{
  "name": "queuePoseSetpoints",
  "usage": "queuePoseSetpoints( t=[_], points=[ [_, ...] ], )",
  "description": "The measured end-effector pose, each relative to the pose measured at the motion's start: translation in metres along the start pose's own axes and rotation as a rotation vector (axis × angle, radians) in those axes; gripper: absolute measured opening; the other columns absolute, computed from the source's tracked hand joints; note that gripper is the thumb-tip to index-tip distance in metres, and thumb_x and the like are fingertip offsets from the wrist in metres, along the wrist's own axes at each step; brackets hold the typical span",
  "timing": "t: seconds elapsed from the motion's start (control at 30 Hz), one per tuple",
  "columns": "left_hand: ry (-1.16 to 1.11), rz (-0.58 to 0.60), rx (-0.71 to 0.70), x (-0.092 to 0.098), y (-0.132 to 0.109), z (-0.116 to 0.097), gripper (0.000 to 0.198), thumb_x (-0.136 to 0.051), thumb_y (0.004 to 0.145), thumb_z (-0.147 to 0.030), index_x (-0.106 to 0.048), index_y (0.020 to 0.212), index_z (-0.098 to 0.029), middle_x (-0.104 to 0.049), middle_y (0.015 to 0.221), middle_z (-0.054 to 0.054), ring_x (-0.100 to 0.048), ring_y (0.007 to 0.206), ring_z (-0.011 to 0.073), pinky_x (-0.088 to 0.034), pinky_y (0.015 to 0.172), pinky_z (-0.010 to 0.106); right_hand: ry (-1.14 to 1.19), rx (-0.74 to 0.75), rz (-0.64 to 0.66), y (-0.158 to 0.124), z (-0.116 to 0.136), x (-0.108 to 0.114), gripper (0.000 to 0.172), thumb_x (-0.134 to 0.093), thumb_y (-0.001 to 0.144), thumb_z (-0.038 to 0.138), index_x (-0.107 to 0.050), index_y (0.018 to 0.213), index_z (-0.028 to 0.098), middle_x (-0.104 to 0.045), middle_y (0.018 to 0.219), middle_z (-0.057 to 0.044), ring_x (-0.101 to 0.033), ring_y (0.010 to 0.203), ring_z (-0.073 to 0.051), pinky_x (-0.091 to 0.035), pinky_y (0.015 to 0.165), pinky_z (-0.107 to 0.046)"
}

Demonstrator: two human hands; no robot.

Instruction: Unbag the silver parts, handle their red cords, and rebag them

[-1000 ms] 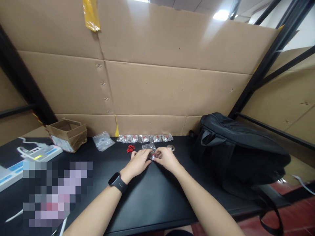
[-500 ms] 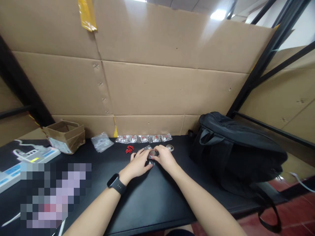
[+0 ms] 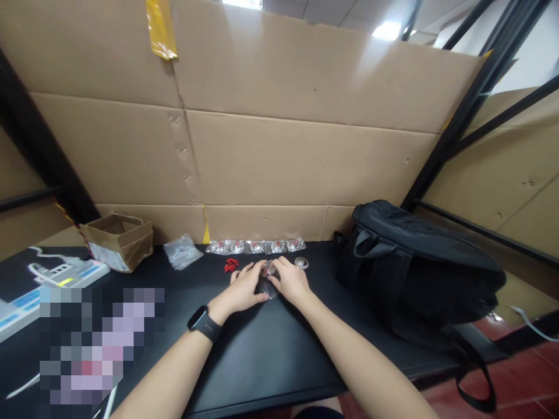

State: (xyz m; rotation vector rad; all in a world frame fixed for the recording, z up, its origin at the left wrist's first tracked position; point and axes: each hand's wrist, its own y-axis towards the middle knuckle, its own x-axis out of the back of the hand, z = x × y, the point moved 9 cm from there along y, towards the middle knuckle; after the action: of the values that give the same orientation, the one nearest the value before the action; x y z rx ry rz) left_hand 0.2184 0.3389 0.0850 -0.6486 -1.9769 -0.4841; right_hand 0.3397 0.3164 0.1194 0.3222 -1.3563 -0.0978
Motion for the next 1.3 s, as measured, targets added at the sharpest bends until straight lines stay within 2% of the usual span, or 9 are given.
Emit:
queuePoseSetpoints(
  t=[0.2,0.33,0.47,0.53,0.63,0.73,0.9,1.23,1.3],
  points=[
    [-0.03,0.015,-0.042,0.0,-0.001,-0.003,0.095,-0.07,0.079,-0.039,-0.016,0.156,-0.032,-0.033,0.161,0.012,-0.02,0.152,0.0358,-0.022,0.116,0.059,0.141,-0.078,-0.062,0.005,-0.01,-0.003,0.022,-0.07,0.086,0.031,-0.061,0.105,0.027,-0.063,0.108,-0.002,-0.066,0.087,-0.018,-0.044,0.068,-0.026],
    [-0.078,-0.047,-0.096,0.015,-0.001,-0.006,0.078,-0.062,0.087,-0.049,-0.026,0.153,-0.029,-0.042,0.156,0.013,-0.036,0.144,0.0338,-0.03,0.114,0.053,0.416,0.104,-0.007,0.006,-0.011,0.002,0.035,-0.081,0.076,0.033,-0.064,0.105,0.025,-0.062,0.107,-0.002,-0.064,0.088,-0.017,-0.047,0.075,-0.026],
    [-0.131,-0.177,-0.087,0.036,0.001,-0.002,0.043,-0.034,0.102,-0.045,-0.044,0.14,-0.028,-0.057,0.141,0.008,-0.053,0.129,0.0253,-0.04,0.106,0.042,0.701,0.1,-0.004,0.008,-0.035,0.012,0.023,-0.049,0.099,0.031,-0.059,0.117,0.021,-0.065,0.099,-0.003,-0.061,0.067,-0.011,-0.048,0.068,-0.024],
    [-0.088,-0.252,-0.072,0.045,0.001,0.001,0.035,-0.03,0.102,-0.032,-0.053,0.129,-0.029,-0.062,0.133,0.005,-0.056,0.123,0.0231,-0.041,0.103,0.041,0.708,0.087,-0.037,0.009,-0.046,0.015,0.025,-0.041,0.098,0.019,-0.061,0.113,0.02,-0.064,0.095,-0.002,-0.059,0.065,-0.01,-0.048,0.068,-0.024],
    [0.03,-0.297,-0.093,0.049,-0.001,-0.001,0.033,-0.039,0.093,-0.014,-0.06,0.113,-0.029,-0.065,0.121,0.003,-0.056,0.119,0.0223,-0.038,0.1,0.04,0.589,0.161,-0.065,0.009,-0.044,0.017,0.027,-0.059,0.081,0.006,-0.067,0.102,0.02,-0.061,0.098,-0.001,-0.058,0.069,-0.009,-0.048,0.074,-0.024],
    [0.092,-0.284,-0.118,0.046,-0.001,-0.004,0.026,-0.056,0.084,-0.014,-0.063,0.105,-0.028,-0.066,0.118,0.003,-0.054,0.118,0.0239,-0.037,0.098,0.04,0.53,0.213,-0.052,0.008,-0.033,0.012,0.034,-0.072,0.068,0.003,-0.07,0.097,0.021,-0.061,0.097,0.0,-0.057,0.072,-0.01,-0.048,0.077,-0.024],
    [0.075,-0.242,-0.113,0.042,0.002,-0.006,0.009,-0.065,0.087,-0.033,-0.069,0.094,-0.027,-0.069,0.111,0.002,-0.055,0.113,0.0245,-0.036,0.098,0.04,0.555,0.266,-0.04,0.007,-0.019,0.008,0.012,-0.078,0.076,0.016,-0.074,0.086,0.021,-0.063,0.093,-0.001,-0.06,0.076,-0.013,-0.048,0.074,-0.024],
    [-0.046,-0.172,0.079,0.029,0.008,0.014,0.03,-0.053,0.092,-0.043,-0.077,0.082,-0.029,-0.067,0.122,0.002,-0.053,0.119,0.0291,-0.036,0.102,0.052,0.757,-0.046,0.05,0.013,-0.055,-0.018,0.004,-0.067,0.082,0.019,-0.069,0.083,0.017,-0.073,0.074,-0.002,-0.067,0.069,-0.015,-0.049,0.066,-0.024],
    [-0.065,-0.177,0.124,0.024,0.009,0.016,0.038,-0.048,0.095,-0.043,-0.078,0.076,-0.029,-0.067,0.119,0.002,-0.052,0.118,0.0295,-0.036,0.101,0.053,0.781,-0.089,0.041,0.013,-0.059,-0.023,0.02,-0.068,0.078,0.016,-0.066,0.098,0.018,-0.073,0.074,0.0,-0.068,0.067,-0.015,-0.049,0.065,-0.023]
  ],
)
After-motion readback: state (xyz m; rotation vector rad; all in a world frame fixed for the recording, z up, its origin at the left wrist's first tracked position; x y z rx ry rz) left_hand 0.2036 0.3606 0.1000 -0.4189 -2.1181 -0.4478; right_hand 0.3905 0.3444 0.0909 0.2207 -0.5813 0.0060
